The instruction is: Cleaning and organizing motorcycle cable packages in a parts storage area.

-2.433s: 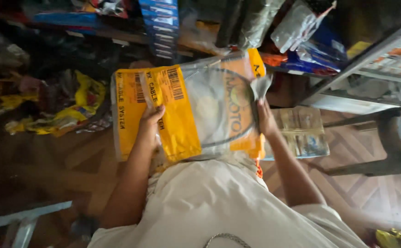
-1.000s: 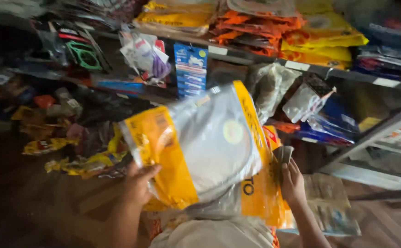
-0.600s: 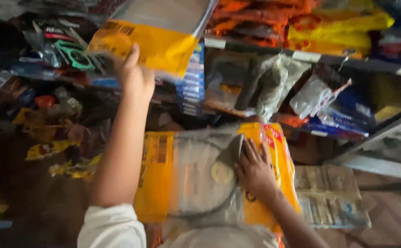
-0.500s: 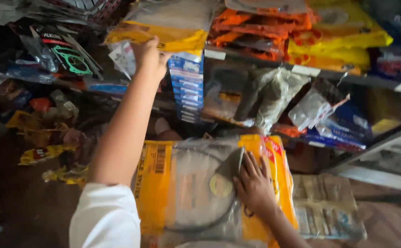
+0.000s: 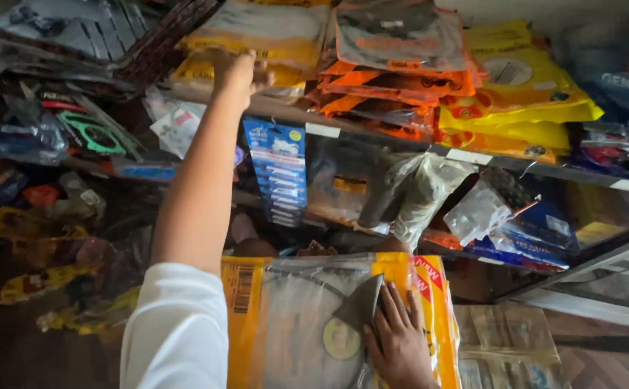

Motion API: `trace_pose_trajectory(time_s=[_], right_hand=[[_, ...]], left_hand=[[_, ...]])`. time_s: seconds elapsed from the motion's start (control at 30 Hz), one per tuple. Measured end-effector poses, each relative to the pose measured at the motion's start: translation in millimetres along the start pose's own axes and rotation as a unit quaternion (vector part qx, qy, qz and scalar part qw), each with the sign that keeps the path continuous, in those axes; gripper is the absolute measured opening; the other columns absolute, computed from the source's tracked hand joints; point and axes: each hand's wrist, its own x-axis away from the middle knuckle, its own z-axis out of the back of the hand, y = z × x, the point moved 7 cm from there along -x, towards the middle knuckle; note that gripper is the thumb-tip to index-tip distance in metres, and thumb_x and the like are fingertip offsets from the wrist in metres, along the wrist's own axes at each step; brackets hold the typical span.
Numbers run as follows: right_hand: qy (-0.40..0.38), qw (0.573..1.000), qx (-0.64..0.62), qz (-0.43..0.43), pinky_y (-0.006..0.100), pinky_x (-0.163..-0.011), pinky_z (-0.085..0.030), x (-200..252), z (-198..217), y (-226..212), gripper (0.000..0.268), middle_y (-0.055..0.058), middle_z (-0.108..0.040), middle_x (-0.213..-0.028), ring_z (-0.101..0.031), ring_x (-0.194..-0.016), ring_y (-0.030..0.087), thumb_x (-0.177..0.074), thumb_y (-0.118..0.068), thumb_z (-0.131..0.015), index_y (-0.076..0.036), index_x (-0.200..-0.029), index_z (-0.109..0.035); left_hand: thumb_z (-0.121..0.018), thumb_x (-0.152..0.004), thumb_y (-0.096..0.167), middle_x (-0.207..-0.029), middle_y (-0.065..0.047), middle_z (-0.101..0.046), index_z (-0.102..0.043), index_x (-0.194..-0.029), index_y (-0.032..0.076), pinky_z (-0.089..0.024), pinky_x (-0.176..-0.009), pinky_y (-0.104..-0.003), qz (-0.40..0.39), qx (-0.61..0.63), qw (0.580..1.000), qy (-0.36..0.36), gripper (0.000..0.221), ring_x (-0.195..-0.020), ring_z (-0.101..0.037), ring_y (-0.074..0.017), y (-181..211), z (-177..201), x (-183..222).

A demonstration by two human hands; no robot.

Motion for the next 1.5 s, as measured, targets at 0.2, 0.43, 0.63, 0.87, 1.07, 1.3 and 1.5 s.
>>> trace_pose_trajectory(time_s=[0.2, 0.43, 0.63, 0.87, 1.07, 1.3, 1.5], right_hand=[[0.003, 1.0, -0.01, -0.001, 0.056, -0.122, -0.021, 8.8, -3.0, -5.0, 0.054, 0.026, -0.048, -0.149, -0.039, -0.144, 0.039, -0.086, -0.028, -0.063, 0.004, -0.13, -0.06], [-0.012, 1.0, 0.016, 0.024, 0.058, -0.125, -0.022, 29.2, -12.1, -17.6, 0.047, 0.027, -0.047, -0.153, -0.039, -0.148, 0.041, -0.093, -0.027, -0.062, 0.004, -0.129, -0.063], [0.009, 1.0, 0.013, 0.012, 0.06, -0.126, -0.02, 62.8, -1.0, -42.1, 0.045, 0.024, -0.045, -0.159, -0.036, -0.152, 0.04, -0.1, -0.027, -0.058, 0.003, -0.134, -0.061], [-0.012, 1.0, 0.005, -0.005, 0.059, -0.124, -0.02, 52.2, -10.7, -26.1, 0.049, 0.02, -0.045, -0.159, -0.034, -0.153, 0.036, -0.1, -0.028, -0.055, 0.001, -0.139, -0.059], [-0.001, 1.0, 0.008, -0.014, 0.06, -0.123, -0.02, 45.6, -10.4, -4.5, 0.048, 0.021, -0.042, -0.162, -0.032, -0.153, 0.04, -0.102, -0.024, -0.054, 0.001, -0.143, -0.057], [0.007, 1.0, 0.009, -0.007, 0.06, -0.124, -0.019, 44.1, 2.0, -4.5, 0.047, 0.022, -0.041, -0.162, -0.031, -0.154, 0.043, -0.102, -0.022, -0.054, 0.002, -0.142, -0.058], [-0.001, 0.999, 0.046, 0.002, 0.059, -0.124, -0.021, 51.3, 16.5, -14.5, 0.044, 0.022, -0.043, -0.16, -0.031, -0.152, 0.044, -0.098, -0.02, -0.057, 0.003, -0.136, -0.06]], left_hand=[[-0.063, -0.099, 0.004, -0.151, -0.017, -0.048, -0.019, -0.157, 0.016, -0.06, -0.099, -0.047, -0.251, 0.219, 0.937, -0.102, 0.074, -0.117, -0.065, -0.0339, -38.2, 45.3, 128.7], [-0.071, -0.095, 0.02, -0.133, -0.023, -0.065, -0.062, -0.135, 0.001, -0.052, -0.101, -0.046, -0.209, -0.414, 0.884, -0.06, 0.045, -0.122, -0.063, -0.0389, -114.8, 163.4, 373.6], [-0.076, -0.091, 0.034, -0.118, -0.029, -0.065, -0.058, -0.134, -0.001, -0.051, -0.091, -0.053, -0.106, -0.574, 0.812, 0.007, 0.059, -0.108, -0.061, -0.0474, -148.6, 196.0, 550.8], [-0.083, -0.084, 0.039, -0.104, -0.021, -0.074, -0.067, -0.117, 0.002, -0.055, -0.089, -0.048, -0.12, -0.462, 0.869, 0.129, 0.052, -0.1, -0.07, -0.0393, -156.7, 233.1, 550.9], [-0.075, -0.085, 0.031, -0.093, -0.015, -0.074, -0.065, -0.114, 0.004, -0.059, -0.077, -0.046, -0.065, -0.331, 0.939, 0.058, 0.041, -0.088, -0.076, -0.0323, -207.1, 235.9, 535.0], [-0.083, -0.089, 0.031, -0.095, -0.015, -0.073, -0.065, -0.118, 0.005, -0.051, -0.071, -0.043, 0.017, -0.492, 0.862, 0.116, 0.043, -0.083, -0.068, -0.03, -161.7, 213.6, 548.2], [-0.071, -0.094, 0.026, -0.096, -0.012, -0.074, -0.068, -0.109, 0.003, -0.054, -0.079, -0.035, -0.082, -0.31, 0.944, 0.076, 0.028, -0.085, -0.068, -0.017, -183.9, 229.2, 550.6]])
